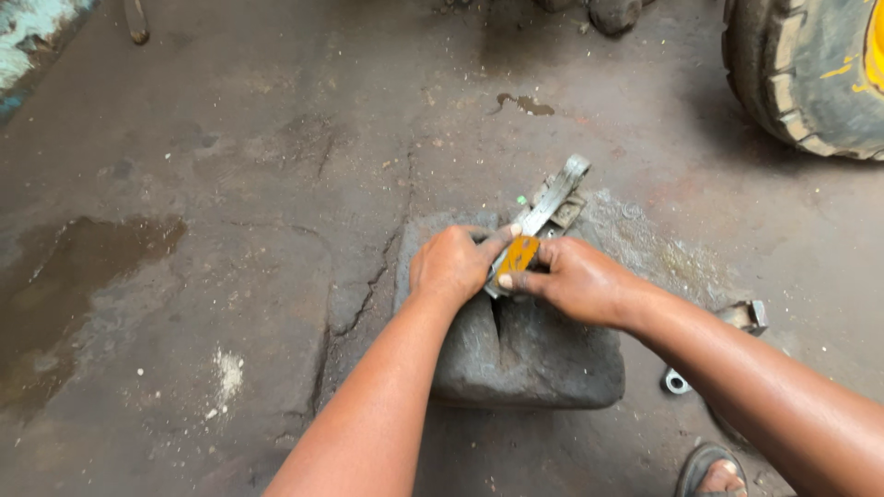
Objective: The person scrubs a curved metal brake shoe with a yellow scraper and then wipes it with a cloth. The work is performed on a dark block in a workshop setting.
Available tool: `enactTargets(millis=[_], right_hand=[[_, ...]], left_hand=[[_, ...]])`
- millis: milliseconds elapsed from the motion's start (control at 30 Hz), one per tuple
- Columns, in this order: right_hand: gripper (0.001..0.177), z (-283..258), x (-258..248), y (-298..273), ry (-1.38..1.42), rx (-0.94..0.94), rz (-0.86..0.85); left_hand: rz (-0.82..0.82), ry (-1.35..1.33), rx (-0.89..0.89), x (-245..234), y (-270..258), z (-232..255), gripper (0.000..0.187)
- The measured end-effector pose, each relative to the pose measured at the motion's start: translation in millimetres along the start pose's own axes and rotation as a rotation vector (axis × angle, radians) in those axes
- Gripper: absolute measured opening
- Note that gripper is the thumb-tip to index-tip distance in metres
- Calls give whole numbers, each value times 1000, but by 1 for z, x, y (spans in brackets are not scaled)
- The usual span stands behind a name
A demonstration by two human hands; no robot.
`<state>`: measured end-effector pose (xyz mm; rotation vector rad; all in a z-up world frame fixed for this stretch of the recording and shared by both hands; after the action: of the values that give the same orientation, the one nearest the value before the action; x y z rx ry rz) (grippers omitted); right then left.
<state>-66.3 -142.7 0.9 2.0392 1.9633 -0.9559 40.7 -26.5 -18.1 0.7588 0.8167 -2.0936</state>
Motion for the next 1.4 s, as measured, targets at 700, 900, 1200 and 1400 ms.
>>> enactTargets(millis=[700, 900, 1200, 1400], right_hand=[[25, -16, -3, -9, -85, -103, 84], [26, -9, 3, -11, -10, 46, 56], [33, 3, -5, -2, -22, -8, 252], [35, -12, -3, -11, -275, 80, 297]], left_hand=[[-3, 10, 27, -3, 1, 1, 61], [-24, 21, 9, -1, 1, 1, 60], [22, 23, 7, 0, 8, -3, 60], [-21, 27, -16, -4, 3, 2, 60]])
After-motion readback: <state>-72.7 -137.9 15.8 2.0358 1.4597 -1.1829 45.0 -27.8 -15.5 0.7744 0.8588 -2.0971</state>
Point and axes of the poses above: each hand's wrist, its own y-axis towards the middle knuckle, its own x-axis out of the palm, z = x × y, the point moved 5 cm from there along y, towards the middle knuckle, and after that the axes turned 1 degree about x, right-handed, at the moved point
